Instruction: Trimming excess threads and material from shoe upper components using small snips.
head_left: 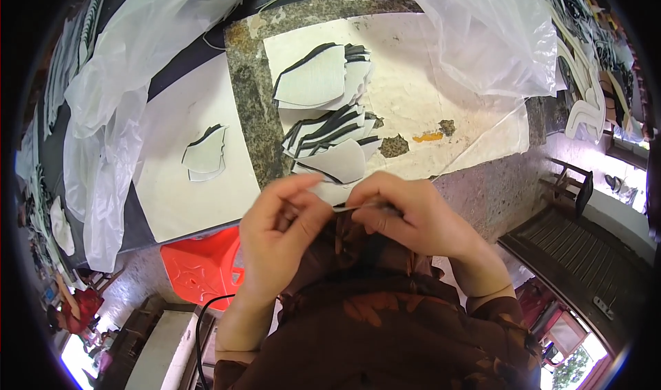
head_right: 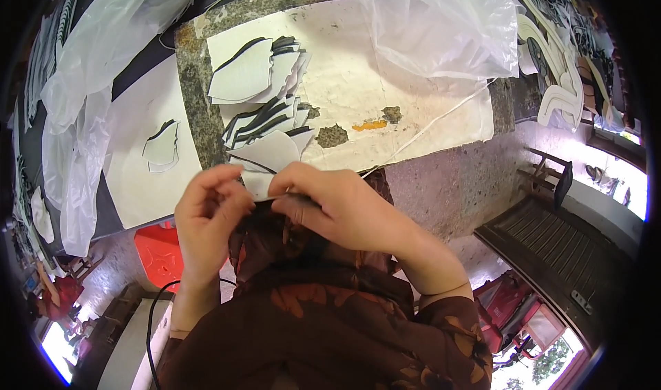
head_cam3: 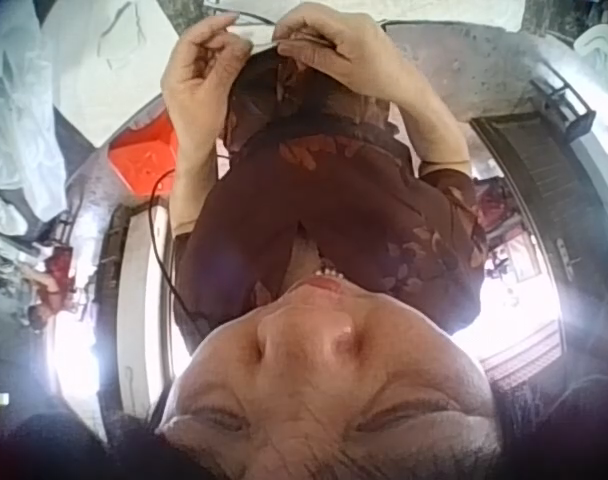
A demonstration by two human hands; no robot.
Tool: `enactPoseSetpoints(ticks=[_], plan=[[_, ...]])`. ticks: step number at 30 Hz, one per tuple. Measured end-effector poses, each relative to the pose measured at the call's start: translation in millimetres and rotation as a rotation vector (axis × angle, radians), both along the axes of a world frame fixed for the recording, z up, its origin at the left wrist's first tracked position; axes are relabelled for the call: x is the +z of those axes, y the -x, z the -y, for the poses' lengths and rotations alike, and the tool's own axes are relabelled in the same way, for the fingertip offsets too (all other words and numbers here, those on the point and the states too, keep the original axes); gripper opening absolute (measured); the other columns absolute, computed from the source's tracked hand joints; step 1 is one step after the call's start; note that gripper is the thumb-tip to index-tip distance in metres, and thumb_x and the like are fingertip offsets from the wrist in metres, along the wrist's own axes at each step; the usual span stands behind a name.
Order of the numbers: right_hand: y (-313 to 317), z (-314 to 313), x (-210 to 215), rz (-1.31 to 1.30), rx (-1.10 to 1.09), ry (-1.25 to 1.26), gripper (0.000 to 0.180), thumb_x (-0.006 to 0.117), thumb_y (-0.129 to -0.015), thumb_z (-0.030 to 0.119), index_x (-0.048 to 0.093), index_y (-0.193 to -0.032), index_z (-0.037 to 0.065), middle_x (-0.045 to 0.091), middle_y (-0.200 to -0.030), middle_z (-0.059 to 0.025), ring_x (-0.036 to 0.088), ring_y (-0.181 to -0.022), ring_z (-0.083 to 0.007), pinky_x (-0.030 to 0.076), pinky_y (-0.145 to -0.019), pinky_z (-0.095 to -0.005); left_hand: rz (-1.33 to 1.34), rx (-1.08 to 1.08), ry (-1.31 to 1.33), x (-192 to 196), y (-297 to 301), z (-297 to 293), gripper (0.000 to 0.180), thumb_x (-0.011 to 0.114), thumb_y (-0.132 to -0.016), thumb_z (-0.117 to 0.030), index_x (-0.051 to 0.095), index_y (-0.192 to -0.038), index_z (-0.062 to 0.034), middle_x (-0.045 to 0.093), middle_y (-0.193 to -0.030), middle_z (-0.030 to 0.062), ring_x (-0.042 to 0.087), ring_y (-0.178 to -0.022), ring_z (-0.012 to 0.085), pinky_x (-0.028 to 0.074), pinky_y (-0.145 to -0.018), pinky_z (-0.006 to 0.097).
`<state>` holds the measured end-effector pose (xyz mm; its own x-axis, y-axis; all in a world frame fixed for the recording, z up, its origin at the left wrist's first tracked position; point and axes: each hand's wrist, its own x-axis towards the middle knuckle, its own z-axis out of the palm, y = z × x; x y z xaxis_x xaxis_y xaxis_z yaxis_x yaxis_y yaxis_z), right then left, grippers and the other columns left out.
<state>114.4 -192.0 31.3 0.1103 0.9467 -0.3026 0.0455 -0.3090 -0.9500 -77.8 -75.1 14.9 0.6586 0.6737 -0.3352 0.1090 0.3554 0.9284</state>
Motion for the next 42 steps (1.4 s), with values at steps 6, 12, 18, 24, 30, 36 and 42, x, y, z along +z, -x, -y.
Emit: enactPoseSetpoints(ticks=[6,12,18,24,30,36,42], plan=[[-16.9,-10.2,-11.8,-0.036,-0.161,0.09,0.008,0.066,-0.101,0.009,0.063,-0.105,0.002,0.063,-0.084,0.0019,0.057,-0.077,-0.0043,0.044,-0.07,-0.0208,-0.44,0.048,-0.636,-14.2,-11.2,-17.5,0.036,0.083,-0.083,-0.01,0.073,-0.117,-0.006,0.054,-0.097,0.0052,0.054,-0.088,0.0179,0.044,-0.076,0.029],[-29.2,-13.4,-14.1,0.241,-0.068,-0.353,0.008,0.074,-0.09,0.004,0.07,-0.097,0.006,0.065,-0.11,-0.0049,0.054,-0.076,-0.0092,0.045,-0.068,-0.0252,-0.284,0.02,-0.804,-5.5,-16.1,-20.0,0.014,0.082,-0.081,-0.007,0.075,-0.093,-0.0071,0.06,-0.099,0.0073,0.059,-0.09,0.0229,0.048,-0.077,0.033],[-18.2,-7.6,9.9,0.503,0.222,-0.339,0.027,0.077,-0.072,-0.003,0.069,-0.096,0.007,0.068,-0.114,-0.0087,0.066,-0.092,-0.0266,0.054,-0.079,-0.035,-0.005,-0.379,-0.763,19.6,-11.9,-27.5,0.023,0.081,-0.079,-0.005,0.074,-0.1,-0.0066,0.067,-0.101,0.007,0.064,-0.09,0.0258,0.052,-0.076,0.034],[-9.1,7.0,-12.0,0.125,-0.207,-0.22,0.013,0.077,-0.087,-0.003,0.076,-0.097,0.006,0.068,-0.106,-0.0077,0.066,-0.095,-0.0191,0.051,-0.083,-0.0286,-0.142,-0.168,-0.345,-3.7,-9.1,-6.2,0.034,0.08,-0.086,-0.007,0.07,-0.118,-0.0044,0.067,-0.111,0.0087,0.062,-0.092,0.0189,0.051,-0.075,0.03],[-0.8,19.0,-26.8,0.17,-0.431,-0.074,0.009,0.078,-0.089,0.004,0.075,-0.097,0.006,0.066,-0.095,-0.0041,0.062,-0.088,-0.0146,0.049,-0.075,-0.0282,-0.279,-0.278,-0.467,-8.5,-12.2,-15.1,0.026,0.074,-0.091,-0.008,0.068,-0.116,-0.0025,0.068,-0.09,0.0132,0.064,-0.074,0.0251,0.051,-0.07,0.033],[-11.6,7.5,-11.8,0.23,-0.12,-0.143,0.011,0.078,-0.088,0.004,0.073,-0.097,0.007,0.065,-0.091,-0.0045,0.062,-0.083,-0.0191,0.05,-0.07,-0.0306,-0.352,-0.158,-1.068,-27.2,-25.4,-22.6,0.035,0.08,-0.087,-0.011,0.068,-0.119,-0.0082,0.059,-0.086,0.0072,0.056,-0.073,0.0183,0.047,-0.066,0.03],[-7.7,-15.9,-32.3,0.287,-0.066,-0.244,0.007,0.075,-0.089,0.004,0.071,-0.095,0.004,0.064,-0.088,-0.005,0.059,-0.079,-0.0164,0.046,-0.07,-0.03,-0.322,-0.093,-0.886,-39.9,-23.3,-18.0,0.04,0.084,-0.081,-0.011,0.062,-0.114,-0.0066,0.06,-0.089,0.0103,0.059,-0.079,0.0298,0.049,-0.069,0.041]])
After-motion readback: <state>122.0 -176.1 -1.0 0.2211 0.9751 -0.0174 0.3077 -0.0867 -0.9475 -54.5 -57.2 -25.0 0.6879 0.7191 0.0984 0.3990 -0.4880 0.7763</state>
